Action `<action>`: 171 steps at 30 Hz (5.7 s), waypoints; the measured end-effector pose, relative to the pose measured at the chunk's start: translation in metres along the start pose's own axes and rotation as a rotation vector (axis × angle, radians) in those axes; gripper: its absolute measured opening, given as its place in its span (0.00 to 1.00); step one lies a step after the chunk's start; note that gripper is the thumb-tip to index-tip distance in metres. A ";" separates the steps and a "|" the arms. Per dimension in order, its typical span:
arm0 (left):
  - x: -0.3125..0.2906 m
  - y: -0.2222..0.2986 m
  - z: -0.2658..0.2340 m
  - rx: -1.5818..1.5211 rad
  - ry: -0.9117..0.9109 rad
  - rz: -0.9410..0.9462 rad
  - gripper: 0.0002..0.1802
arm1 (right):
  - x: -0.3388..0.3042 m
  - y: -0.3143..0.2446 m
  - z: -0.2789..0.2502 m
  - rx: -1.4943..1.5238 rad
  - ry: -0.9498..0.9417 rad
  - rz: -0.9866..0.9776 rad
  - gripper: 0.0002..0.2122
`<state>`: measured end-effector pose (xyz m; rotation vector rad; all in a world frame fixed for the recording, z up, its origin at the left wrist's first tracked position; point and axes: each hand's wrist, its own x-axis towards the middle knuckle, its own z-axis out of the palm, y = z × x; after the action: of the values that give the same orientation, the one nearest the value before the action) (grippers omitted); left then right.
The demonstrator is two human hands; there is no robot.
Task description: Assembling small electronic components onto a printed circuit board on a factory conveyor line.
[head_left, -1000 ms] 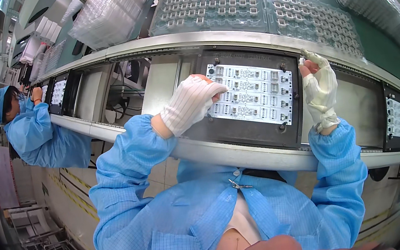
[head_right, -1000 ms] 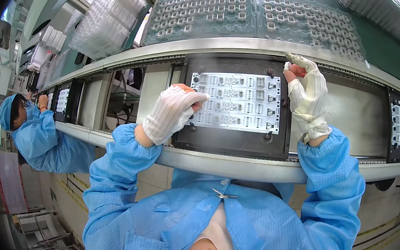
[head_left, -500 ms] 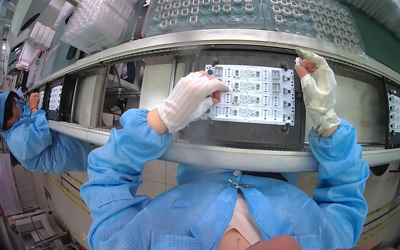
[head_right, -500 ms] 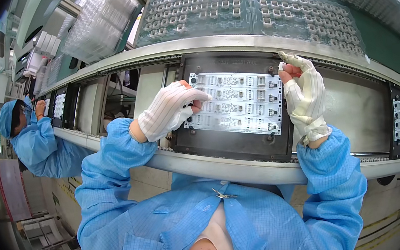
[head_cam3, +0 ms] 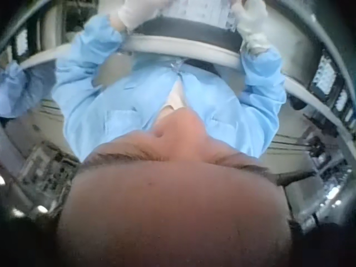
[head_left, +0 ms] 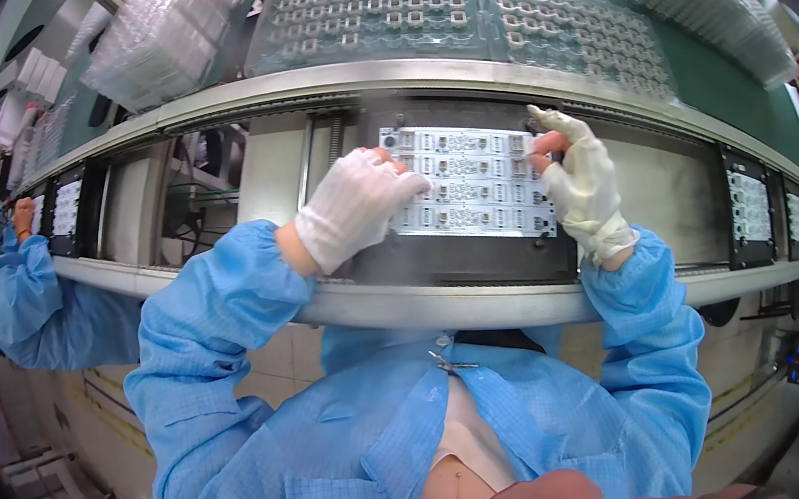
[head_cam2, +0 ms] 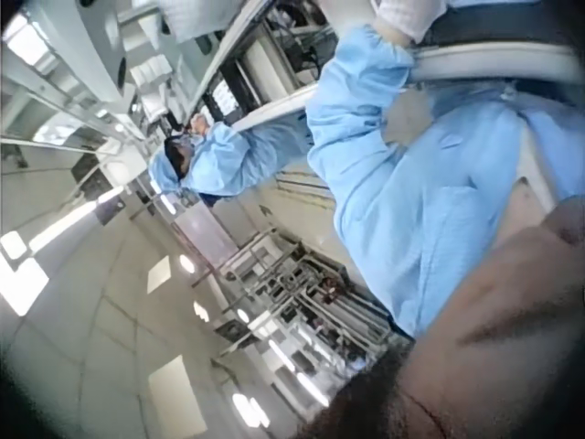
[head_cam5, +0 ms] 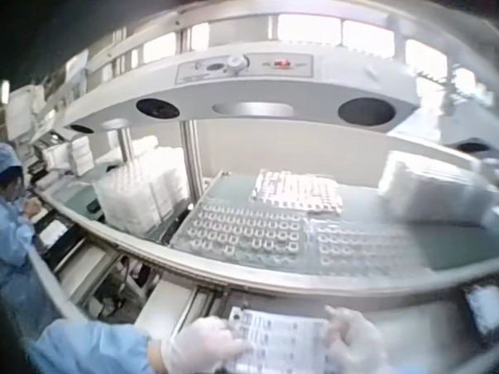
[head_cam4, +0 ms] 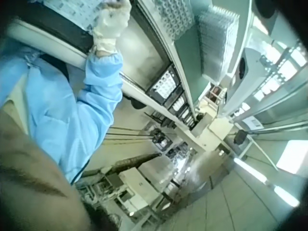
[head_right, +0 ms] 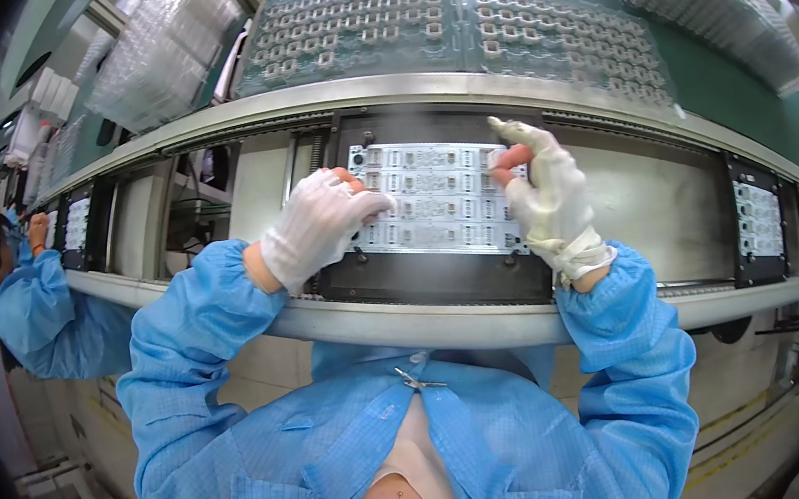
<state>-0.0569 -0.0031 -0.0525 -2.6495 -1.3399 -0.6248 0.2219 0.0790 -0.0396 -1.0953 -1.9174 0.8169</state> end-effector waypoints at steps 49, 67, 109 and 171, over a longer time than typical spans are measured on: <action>0.071 -0.195 0.001 -0.074 -0.045 -0.442 0.17 | 0.063 0.045 -0.074 -0.391 -0.016 -0.104 0.19; 0.011 0.027 -0.022 -0.177 0.010 -0.092 0.15 | 0.088 0.083 -0.058 -0.533 0.124 -0.391 0.22; 0.010 0.030 -0.011 -0.198 0.038 -0.039 0.14 | -0.039 0.000 -0.025 -0.296 -0.230 -0.196 0.28; 0.008 -0.038 0.019 0.218 0.066 -0.013 0.17 | 0.017 0.001 0.068 -0.824 -0.183 -0.537 0.18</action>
<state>-0.0764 0.0310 -0.0696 -2.4293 -1.3251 -0.5285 0.1583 0.0843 -0.0689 -0.8650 -2.6258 -0.2168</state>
